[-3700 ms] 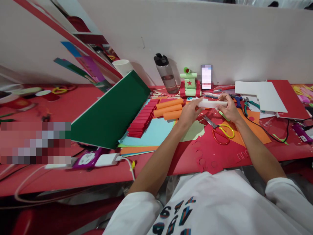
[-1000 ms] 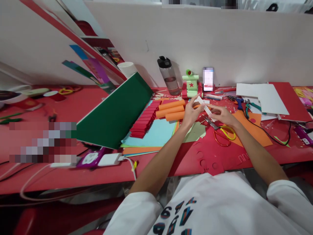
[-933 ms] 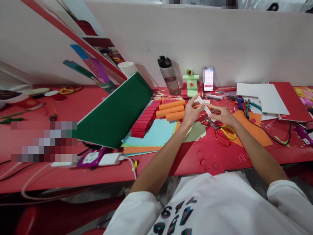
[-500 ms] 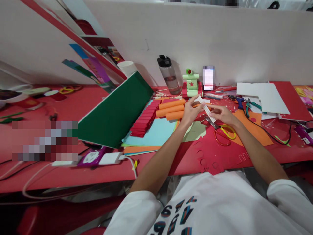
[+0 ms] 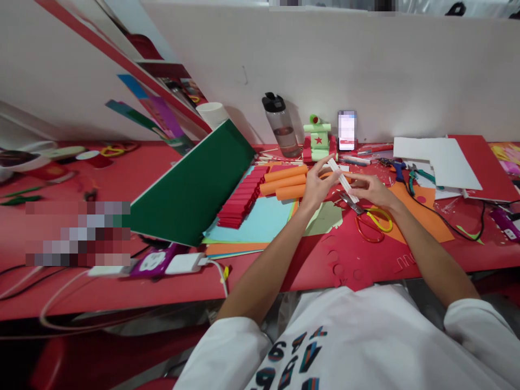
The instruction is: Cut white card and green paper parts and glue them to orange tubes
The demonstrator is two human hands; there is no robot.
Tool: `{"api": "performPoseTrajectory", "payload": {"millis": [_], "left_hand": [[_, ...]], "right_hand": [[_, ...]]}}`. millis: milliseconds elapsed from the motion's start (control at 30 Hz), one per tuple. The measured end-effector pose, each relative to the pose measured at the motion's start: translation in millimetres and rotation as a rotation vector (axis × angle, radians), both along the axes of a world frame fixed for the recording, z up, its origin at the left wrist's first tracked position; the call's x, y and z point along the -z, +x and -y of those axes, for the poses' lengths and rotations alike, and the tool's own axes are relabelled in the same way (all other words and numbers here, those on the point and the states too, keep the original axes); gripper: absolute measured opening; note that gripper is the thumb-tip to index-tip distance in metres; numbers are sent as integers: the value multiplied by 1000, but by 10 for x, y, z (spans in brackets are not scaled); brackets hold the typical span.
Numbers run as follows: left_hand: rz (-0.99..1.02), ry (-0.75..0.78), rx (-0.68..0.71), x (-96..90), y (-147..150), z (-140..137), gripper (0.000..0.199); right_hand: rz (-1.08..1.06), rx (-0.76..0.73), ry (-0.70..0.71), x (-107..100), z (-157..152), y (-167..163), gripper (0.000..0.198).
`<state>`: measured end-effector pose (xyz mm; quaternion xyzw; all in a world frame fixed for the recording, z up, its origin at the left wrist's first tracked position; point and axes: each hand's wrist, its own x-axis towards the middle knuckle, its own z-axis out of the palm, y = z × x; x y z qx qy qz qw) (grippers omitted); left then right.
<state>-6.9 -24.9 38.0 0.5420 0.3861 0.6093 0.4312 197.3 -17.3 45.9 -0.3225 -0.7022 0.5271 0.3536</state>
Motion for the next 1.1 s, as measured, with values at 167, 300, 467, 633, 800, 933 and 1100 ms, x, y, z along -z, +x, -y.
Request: {"api": "performPoseTrajectory", "payload": {"millis": [167,300,467,633,800,933,1100], "left_hand": [[-17,27,1,0,4,18,52],[-13,30,21,32,6,6,53],[8,3,16,82,4,-30,56],[39,-47,30,76,5,-26,59],[23,-53,29,81,2,-32,58],[53,-55,12,111,15,-53,55],[87,-73,-5,102,25,-44,59]], "right_hand": [[4,9,5,-22,20,-4,63],[15,7,27,-21,21,-10,63],[9,26,10,21,8,-22,63],[6,32,2,36,13,-36,61],[20,37,18,29,10,-40,61],[21,37,1,35,10,-45,60],[39,38,1,68,-3,-45,55]]}}
